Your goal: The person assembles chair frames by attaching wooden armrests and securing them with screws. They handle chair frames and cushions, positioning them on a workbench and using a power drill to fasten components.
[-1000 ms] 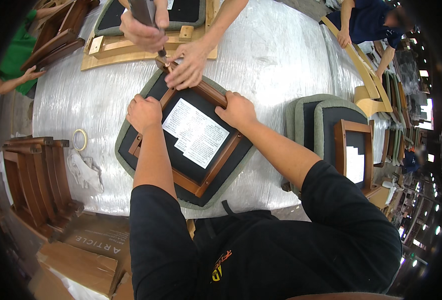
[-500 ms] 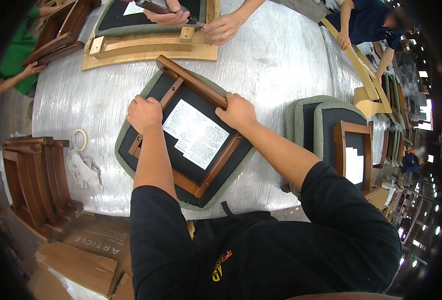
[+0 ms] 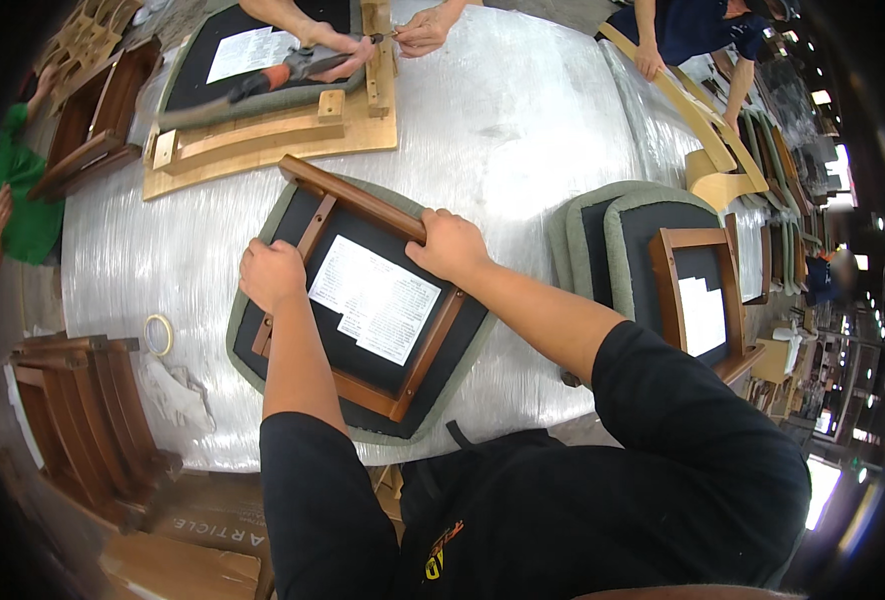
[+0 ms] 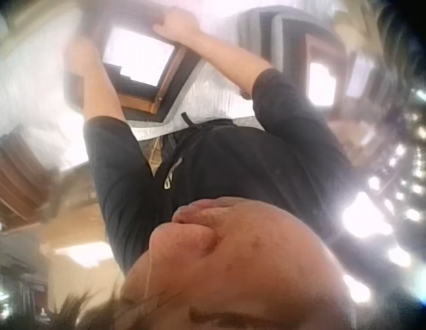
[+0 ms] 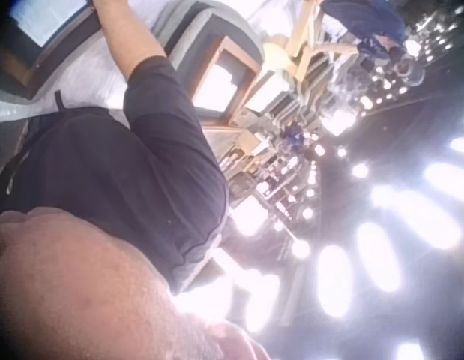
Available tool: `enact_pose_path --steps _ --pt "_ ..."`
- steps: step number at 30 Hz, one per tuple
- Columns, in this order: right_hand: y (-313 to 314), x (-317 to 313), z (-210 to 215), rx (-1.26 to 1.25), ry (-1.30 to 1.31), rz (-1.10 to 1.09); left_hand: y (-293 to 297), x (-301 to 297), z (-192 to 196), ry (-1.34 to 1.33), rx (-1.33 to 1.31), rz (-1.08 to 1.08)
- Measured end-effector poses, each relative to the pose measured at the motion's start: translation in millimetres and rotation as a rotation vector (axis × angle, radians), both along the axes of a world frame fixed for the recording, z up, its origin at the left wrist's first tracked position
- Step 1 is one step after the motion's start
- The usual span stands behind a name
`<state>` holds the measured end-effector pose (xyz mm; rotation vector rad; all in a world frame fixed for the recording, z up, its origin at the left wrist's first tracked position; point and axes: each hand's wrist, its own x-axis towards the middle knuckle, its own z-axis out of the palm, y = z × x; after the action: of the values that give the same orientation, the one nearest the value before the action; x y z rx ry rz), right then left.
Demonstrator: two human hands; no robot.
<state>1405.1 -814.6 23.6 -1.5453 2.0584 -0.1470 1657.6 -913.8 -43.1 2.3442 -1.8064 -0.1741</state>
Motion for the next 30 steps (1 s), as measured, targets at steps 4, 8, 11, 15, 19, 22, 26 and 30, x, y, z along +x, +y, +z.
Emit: enact_pose_path --steps 4,8,11,15,19,22,26,30 --pt "0.8 -3.3 -7.3 -0.024 0.027 0.0 -0.3 -0.9 2.0 0.008 -0.016 0.001" --pt "2.7 -5.6 -17.8 -0.065 0.052 0.002 0.2 -1.8 2.9 -0.004 -0.03 0.005" --pt "4.5 -7.9 -24.2 -0.084 0.025 -0.017 0.6 -2.5 3.0 -0.005 -0.05 -0.003" --pt "5.3 -9.7 -29.8 -0.066 0.013 -0.027 0.4 -3.3 2.8 -0.028 -0.065 -0.001" --pt "5.1 -9.5 -32.9 -0.077 0.033 -0.022 0.3 -3.8 2.8 -0.014 -0.061 -0.002" --pt "6.2 -8.9 -33.8 -0.089 0.033 -0.024 0.3 -3.8 3.1 -0.027 -0.05 -0.004" --pt "7.6 -8.3 -32.9 -0.11 0.043 -0.026 0.2 -3.6 3.4 -0.024 -0.048 -0.01" --pt "7.6 -8.8 -30.6 -0.09 0.03 -0.031 0.6 -3.7 3.3 -0.05 -0.059 -0.012"
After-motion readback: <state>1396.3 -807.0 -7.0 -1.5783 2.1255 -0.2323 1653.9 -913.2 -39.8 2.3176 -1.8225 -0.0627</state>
